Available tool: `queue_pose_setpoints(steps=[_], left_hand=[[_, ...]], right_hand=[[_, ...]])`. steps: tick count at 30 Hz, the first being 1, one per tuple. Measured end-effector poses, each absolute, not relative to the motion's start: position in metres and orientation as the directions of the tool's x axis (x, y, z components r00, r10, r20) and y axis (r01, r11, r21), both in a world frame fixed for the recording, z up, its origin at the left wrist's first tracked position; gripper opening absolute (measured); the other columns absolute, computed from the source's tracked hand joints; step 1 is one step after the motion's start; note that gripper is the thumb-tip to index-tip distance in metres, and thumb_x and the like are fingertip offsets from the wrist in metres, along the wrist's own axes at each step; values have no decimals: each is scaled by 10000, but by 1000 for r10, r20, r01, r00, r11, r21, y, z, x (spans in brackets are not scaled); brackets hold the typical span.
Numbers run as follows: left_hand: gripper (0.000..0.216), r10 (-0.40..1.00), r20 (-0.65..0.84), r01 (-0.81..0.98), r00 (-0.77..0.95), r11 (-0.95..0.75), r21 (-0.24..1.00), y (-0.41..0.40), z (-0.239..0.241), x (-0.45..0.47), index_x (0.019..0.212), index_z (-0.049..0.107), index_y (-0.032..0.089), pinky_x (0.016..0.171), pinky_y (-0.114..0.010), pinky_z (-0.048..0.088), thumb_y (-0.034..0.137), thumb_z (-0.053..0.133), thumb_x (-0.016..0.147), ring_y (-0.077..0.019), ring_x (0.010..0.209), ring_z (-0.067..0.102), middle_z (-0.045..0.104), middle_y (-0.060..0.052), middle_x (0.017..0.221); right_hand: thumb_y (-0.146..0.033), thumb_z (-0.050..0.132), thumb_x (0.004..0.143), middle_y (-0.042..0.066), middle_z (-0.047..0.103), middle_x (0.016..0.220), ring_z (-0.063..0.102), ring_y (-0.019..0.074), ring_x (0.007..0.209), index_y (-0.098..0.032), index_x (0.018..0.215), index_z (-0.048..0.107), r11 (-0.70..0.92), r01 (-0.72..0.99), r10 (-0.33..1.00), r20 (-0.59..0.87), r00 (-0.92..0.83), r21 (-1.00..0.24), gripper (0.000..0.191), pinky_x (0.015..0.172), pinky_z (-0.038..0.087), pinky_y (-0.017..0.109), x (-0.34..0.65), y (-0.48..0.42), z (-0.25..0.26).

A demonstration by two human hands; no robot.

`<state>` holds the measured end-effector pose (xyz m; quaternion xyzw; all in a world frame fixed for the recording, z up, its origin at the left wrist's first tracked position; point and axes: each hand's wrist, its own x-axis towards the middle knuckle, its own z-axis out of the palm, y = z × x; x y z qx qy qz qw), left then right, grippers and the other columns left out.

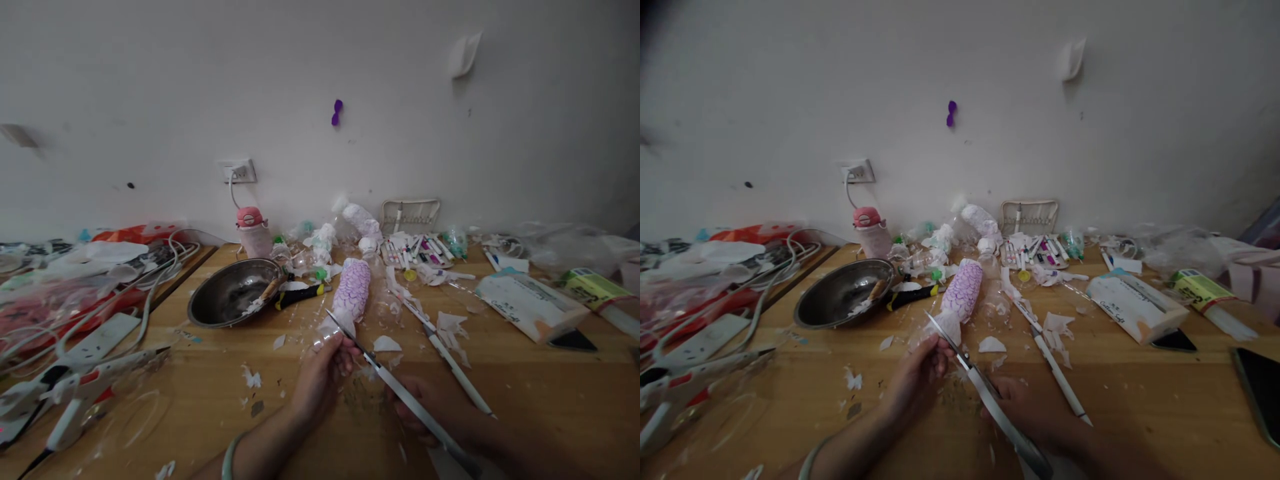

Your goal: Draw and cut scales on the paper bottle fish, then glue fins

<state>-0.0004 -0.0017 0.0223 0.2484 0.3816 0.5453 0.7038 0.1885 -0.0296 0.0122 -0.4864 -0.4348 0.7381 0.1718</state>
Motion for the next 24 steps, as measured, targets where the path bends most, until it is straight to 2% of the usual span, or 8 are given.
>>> queue_pose_setpoints(steps=[11, 19, 24], left_hand=[[280, 943, -291, -586, 159, 327, 741, 5, 24, -8, 584, 649, 117, 467, -167, 403, 356, 794, 601, -65, 459, 511, 637, -17, 537], [252, 967, -242, -570, 81, 244, 785, 10, 20, -10, 613, 658, 126, 469, -183, 369, 355, 761, 625, -72, 463, 497, 626, 0, 540], [289, 971, -238, -527, 29, 217, 822, 19, 20, -16, 624, 627, 134, 458, -185, 339, 377, 781, 594, -69, 457, 485, 604, 18, 549]], right_hand=[[-423, 662, 654, -97, 386, 544, 237, 38, 393, -205, 786, 481, -591, 128, 662, -570, -487, -796, 313, 377, 184, 206, 194, -28, -4], [-367, 701, 640, -120, 372, 520, 242, 21, 376, -209, 787, 441, -634, 114, 623, -593, -510, -765, 338, 368, 172, 179, 194, -29, 0], [-408, 682, 675, -115, 374, 531, 240, 16, 383, -198, 806, 455, -635, 83, 639, -583, -502, -768, 335, 347, 176, 160, 195, -30, 3]])
